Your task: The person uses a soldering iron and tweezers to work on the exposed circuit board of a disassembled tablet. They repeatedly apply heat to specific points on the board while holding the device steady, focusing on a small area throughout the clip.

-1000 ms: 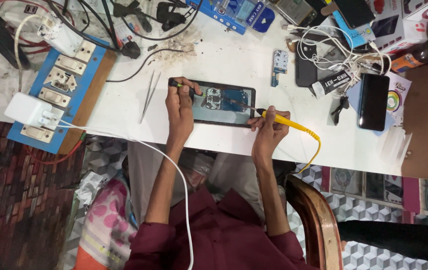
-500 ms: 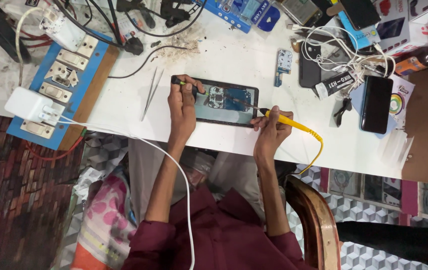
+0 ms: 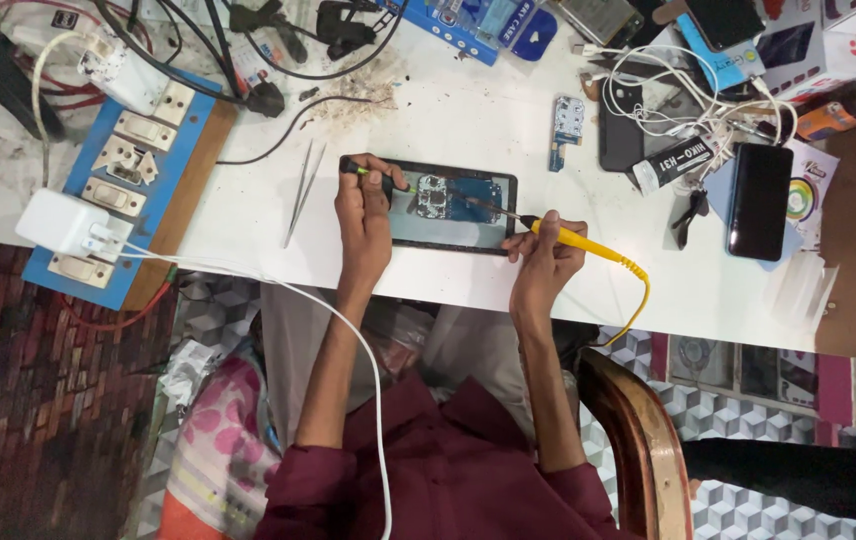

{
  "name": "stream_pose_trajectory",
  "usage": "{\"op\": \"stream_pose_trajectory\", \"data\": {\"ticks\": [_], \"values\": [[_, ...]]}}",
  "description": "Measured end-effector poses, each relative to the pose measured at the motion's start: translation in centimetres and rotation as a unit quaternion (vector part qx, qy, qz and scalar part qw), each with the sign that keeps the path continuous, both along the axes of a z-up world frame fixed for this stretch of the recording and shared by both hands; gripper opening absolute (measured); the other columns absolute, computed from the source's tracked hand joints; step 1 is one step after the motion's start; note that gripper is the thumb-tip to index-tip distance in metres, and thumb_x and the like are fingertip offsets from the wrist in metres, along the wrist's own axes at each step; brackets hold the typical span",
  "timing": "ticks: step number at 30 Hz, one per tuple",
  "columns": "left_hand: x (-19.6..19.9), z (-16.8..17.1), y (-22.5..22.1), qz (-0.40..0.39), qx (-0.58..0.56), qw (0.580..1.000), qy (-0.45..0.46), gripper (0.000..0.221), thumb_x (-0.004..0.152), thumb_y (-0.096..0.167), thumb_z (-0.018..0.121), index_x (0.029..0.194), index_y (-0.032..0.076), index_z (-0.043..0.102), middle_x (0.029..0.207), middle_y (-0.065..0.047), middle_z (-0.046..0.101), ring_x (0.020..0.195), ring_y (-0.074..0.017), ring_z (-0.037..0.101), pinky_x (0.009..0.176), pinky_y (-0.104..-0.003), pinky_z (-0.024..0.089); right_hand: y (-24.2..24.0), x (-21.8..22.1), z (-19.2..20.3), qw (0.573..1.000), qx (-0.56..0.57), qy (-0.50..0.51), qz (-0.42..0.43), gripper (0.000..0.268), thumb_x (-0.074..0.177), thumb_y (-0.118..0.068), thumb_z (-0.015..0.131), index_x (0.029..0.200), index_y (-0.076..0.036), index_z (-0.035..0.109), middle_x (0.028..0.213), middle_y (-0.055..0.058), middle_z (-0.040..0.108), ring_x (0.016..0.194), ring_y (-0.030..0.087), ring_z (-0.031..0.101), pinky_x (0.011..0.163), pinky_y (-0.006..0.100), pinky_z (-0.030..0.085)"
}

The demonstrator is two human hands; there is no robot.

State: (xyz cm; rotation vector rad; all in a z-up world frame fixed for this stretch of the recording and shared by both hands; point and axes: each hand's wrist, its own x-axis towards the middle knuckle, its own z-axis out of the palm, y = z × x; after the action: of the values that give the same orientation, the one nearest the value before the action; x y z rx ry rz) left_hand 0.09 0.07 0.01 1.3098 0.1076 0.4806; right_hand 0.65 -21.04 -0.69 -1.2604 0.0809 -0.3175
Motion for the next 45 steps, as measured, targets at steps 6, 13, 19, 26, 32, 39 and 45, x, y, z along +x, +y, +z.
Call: {"op": "stream_pose_trajectory", "data": {"ticks": [6, 13, 19, 26, 32, 39, 45], "values": [[0.1, -0.2, -0.1, -0.001, 0.0, 1.0, -0.005, 0.019, 0.116, 0.021, 0.041, 0.11, 0.006, 0.05, 0.095, -0.003, 0.063, 0.068, -0.0036, 0.038, 0.063, -0.022, 0.035, -0.1, -0.1, 0.0, 1.0, 0.003, 0.005, 0.005, 0.027, 0.11, -0.024, 0.059, 0.097, -0.007, 0.042, 0.063, 0.002, 0.043, 0.053, 0.015, 0.054, 0.055, 0.03, 0.049], [0.1, -0.3, 0.0, 0.001, 0.008, 1.0, -0.005, 0.022, 0.116, 0.025, 0.04, 0.11, 0.006, 0.051, 0.093, -0.002, 0.064, 0.067, -0.0033, 0.035, 0.061, -0.022, 0.034, -0.1, 0.0, 0.0, 1.0, 0.011, -0.001, 0.008, 0.026, 0.109, -0.024, 0.058, 0.096, -0.007, 0.043, 0.062, 0.003, 0.044, 0.053, 0.015, 0.054, 0.054, 0.03, 0.049], [0.2, -0.5, 0.2, -0.001, 0.013, 0.999, -0.035, 0.023, 0.117, 0.026, 0.042, 0.111, 0.006, 0.051, 0.095, -0.002, 0.064, 0.069, -0.0042, 0.037, 0.064, -0.023, 0.035, 0.1, -0.1, 0.1, 1.0, -0.01, -0.005, 0.003, 0.027, 0.11, -0.024, 0.057, 0.095, -0.007, 0.043, 0.062, 0.003, 0.044, 0.052, 0.015, 0.054, 0.053, 0.029, 0.048], [-0.4, 0.3, 0.0, 0.006, 0.041, 0.999, 0.015, 0.024, 0.116, 0.024, 0.041, 0.109, 0.004, 0.051, 0.093, -0.003, 0.062, 0.07, -0.0058, 0.039, 0.067, -0.024, 0.037, 0.6, -0.5, 1.2, 0.999, -0.038, -0.006, 0.0, 0.024, 0.11, -0.02, 0.057, 0.096, -0.006, 0.043, 0.063, 0.003, 0.045, 0.052, 0.014, 0.054, 0.053, 0.028, 0.049], [0.1, 0.6, -0.2, 0.005, 0.039, 0.998, -0.038, 0.021, 0.116, 0.02, 0.04, 0.11, 0.003, 0.049, 0.091, -0.005, 0.058, 0.085, -0.0115, 0.053, 0.083, -0.027, 0.046, 1.8, -1.9, 2.0, 0.987, -0.153, -0.014, -0.036, 0.022, 0.107, -0.017, 0.059, 0.099, -0.004, 0.044, 0.068, 0.004, 0.054, 0.054, 0.01, 0.056, 0.054, 0.025, 0.05], [0.2, 0.5, -0.2, 0.005, 0.039, 0.999, -0.028, 0.022, 0.116, 0.019, 0.038, 0.108, 0.002, 0.049, 0.089, -0.005, 0.057, 0.084, -0.012, 0.051, 0.083, -0.028, 0.045, 2.8, -2.2, 0.8, 0.956, -0.251, -0.117, -0.094, 0.028, 0.114, -0.01, 0.065, 0.095, -0.003, 0.046, 0.078, 0.004, 0.052, 0.066, 0.008, 0.049, 0.065, 0.023, 0.042], [0.2, 0.6, -0.1, 0.004, 0.025, 0.999, -0.039, 0.022, 0.117, 0.02, 0.038, 0.108, 0.002, 0.049, 0.089, -0.004, 0.055, 0.084, -0.0114, 0.05, 0.084, -0.027, 0.045, 1.9, -0.4, 0.2, 0.995, 0.005, 0.019, -0.1, 0.022, 0.105, -0.014, 0.056, 0.087, -0.011, 0.043, 0.059, -0.002, 0.045, 0.044, 0.008, 0.042, 0.041, 0.026, 0.037]]}}
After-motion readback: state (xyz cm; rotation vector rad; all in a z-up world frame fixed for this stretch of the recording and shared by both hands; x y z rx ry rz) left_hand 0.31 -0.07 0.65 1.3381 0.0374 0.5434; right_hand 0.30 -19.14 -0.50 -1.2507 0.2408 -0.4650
